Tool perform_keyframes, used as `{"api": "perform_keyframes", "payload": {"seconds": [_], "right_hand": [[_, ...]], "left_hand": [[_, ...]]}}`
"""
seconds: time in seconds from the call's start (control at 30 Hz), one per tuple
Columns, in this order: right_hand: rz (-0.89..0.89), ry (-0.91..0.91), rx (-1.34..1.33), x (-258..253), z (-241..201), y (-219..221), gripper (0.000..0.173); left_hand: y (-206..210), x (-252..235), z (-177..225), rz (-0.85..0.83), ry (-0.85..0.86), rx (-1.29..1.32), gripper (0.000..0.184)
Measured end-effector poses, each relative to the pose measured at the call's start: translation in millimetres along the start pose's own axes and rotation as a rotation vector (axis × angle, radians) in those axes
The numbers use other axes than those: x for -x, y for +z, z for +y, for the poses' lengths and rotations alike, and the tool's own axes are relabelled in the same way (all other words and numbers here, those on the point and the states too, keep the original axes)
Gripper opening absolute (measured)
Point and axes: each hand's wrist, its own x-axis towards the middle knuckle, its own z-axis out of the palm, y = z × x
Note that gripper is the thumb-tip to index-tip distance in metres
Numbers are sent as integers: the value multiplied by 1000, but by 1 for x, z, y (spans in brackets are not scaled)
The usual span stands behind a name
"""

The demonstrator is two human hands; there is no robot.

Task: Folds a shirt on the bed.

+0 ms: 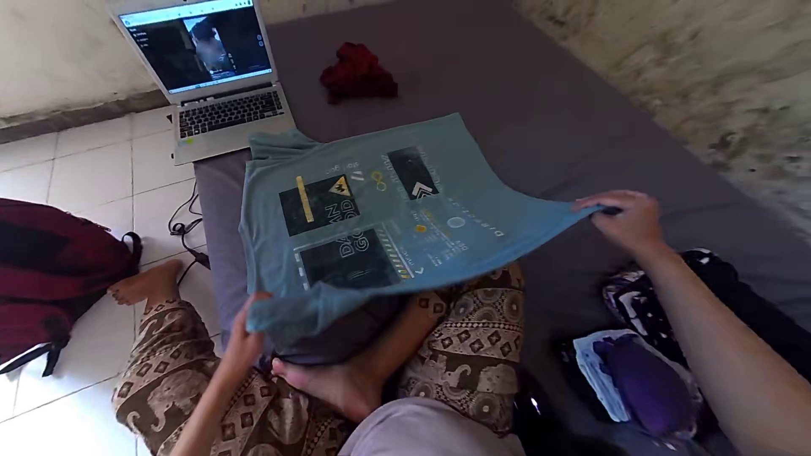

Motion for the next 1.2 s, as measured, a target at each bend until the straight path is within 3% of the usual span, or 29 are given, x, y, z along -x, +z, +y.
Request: {"api": "perform_keyframes", "payload": {"seconds": [0.2, 0.4, 0.5, 0.6, 0.73, 0.87, 1.03, 1.2], "right_hand": [[-43, 346, -282, -103, -19, 21, 24], [-107, 628, -448, -148, -8, 105, 39], [-203, 717, -393, -149, 15, 139, 41], [-237, 741, -361, -140, 37, 145, 48], [-331, 778, -314, -128, 53, 138, 55], [-508, 740, -266, -117, 52, 120, 55], [-533, 773, -235, -111, 45, 100, 50], [-524, 844, -262, -104, 39, 96, 34]], "left_hand": [[-15, -116, -4, 283, -174, 84, 35], [-7, -184, -60, 212, -562, 37, 42], [-7, -174, -70, 246, -658, 53, 46], [-8, -144, -48, 264, -779, 12, 44], [-7, -94, -30, 111, -933, -111, 48], [6, -80, -27, -3, -846, -273, 46], [15, -78, -37, 366, -576, -285, 33], [-4, -77, -39, 64, -706, -469, 44]]}}
